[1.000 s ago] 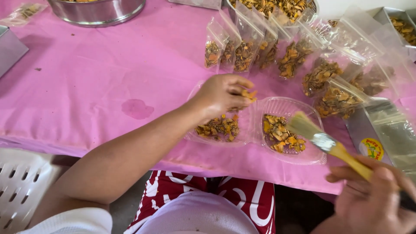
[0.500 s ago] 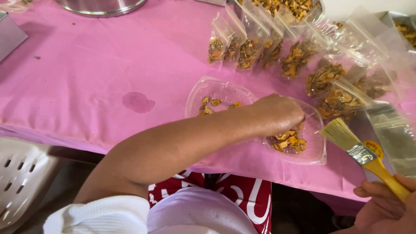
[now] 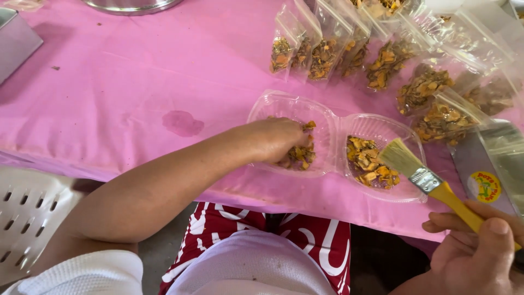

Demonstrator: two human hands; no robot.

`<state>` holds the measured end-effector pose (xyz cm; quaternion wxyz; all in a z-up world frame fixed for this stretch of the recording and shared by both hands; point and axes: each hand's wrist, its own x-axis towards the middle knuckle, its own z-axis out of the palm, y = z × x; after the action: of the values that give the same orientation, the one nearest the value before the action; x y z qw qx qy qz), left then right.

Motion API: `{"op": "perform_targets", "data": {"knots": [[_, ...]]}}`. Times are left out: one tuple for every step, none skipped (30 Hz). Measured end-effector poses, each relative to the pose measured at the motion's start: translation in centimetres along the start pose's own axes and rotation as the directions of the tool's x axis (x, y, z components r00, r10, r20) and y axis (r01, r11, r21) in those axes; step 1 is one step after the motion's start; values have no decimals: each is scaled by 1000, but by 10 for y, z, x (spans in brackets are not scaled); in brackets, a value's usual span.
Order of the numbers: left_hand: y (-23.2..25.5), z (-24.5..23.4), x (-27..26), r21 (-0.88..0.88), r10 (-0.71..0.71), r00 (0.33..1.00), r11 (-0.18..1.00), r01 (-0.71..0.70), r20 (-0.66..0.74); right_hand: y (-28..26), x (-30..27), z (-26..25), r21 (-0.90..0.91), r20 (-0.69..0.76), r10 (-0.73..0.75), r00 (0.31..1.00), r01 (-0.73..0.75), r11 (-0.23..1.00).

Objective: Sorting and cleaning dried tea leaves in a plastic container using hands and a brush.

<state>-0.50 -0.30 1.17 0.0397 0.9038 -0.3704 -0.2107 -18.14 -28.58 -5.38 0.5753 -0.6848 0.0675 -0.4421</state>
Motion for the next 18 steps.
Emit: {"op": "perform_targets", "data": {"knots": [[2,2,0,-16,32,998,999,-33,-63,-4,-3,3,1,4,-63,998,63,998],[5,3,1,-20,34,997,999,-35,-67,-8,-5,6,-1,8,-67,998,67,998],[7,4,3,-21,30,996,999,-32,-87,-13,-6,8,-10,7,-71,997,71,997],[10,5,4,-22,26,994,999,-28,-107,-17,-7,10,-19,6,-73,997,73,997],[8,9,9,-26,27,994,999,-30,-109,-14,-6,8,-22,10,-76,997,76,997],[6,12,14,-5,55,990,998,-56,-129,-11,-4,6,-28,2,-71,997,71,997],[3,16,19,17,83,986,997,-81,-148,-8,-3,4,-33,-5,-66,998,66,997],[4,17,20,15,83,985,997,-82,-149,-8,-3,4,-35,-3,-67,998,67,997],[5,17,20,73,91,980,994,-80,-178,-9,-3,3,-46,-19,-62,998,61,997],[6,18,20,132,102,974,988,-76,-203,-9,-4,4,-57,-36,-54,998,51,997],[5,19,20,130,102,974,989,-76,-202,-9,-4,3,-58,-36,-52,998,50,997],[4,19,19,95,104,978,992,-88,-183,-8,-4,3,-46,-12,-66,998,66,997],[3,20,19,59,106,981,993,-98,-164,-8,-5,2,-34,10,-81,997,82,996],[5,17,18,63,106,981,993,-97,-163,-8,-6,3,-31,8,-81,997,81,996],[7,15,16,19,90,989,996,-89,-117,-8,-7,4,-22,13,-113,993,113,993],[9,11,15,-23,78,994,997,-80,-71,-8,-8,5,-13,16,-146,989,147,989],[8,11,14,-18,79,994,997,-80,-71,-11,-9,7,-11,11,-147,989,148,989],[8,12,13,-23,104,991,994,-106,-81,-15,-10,9,-16,13,-142,990,142,990]]}}
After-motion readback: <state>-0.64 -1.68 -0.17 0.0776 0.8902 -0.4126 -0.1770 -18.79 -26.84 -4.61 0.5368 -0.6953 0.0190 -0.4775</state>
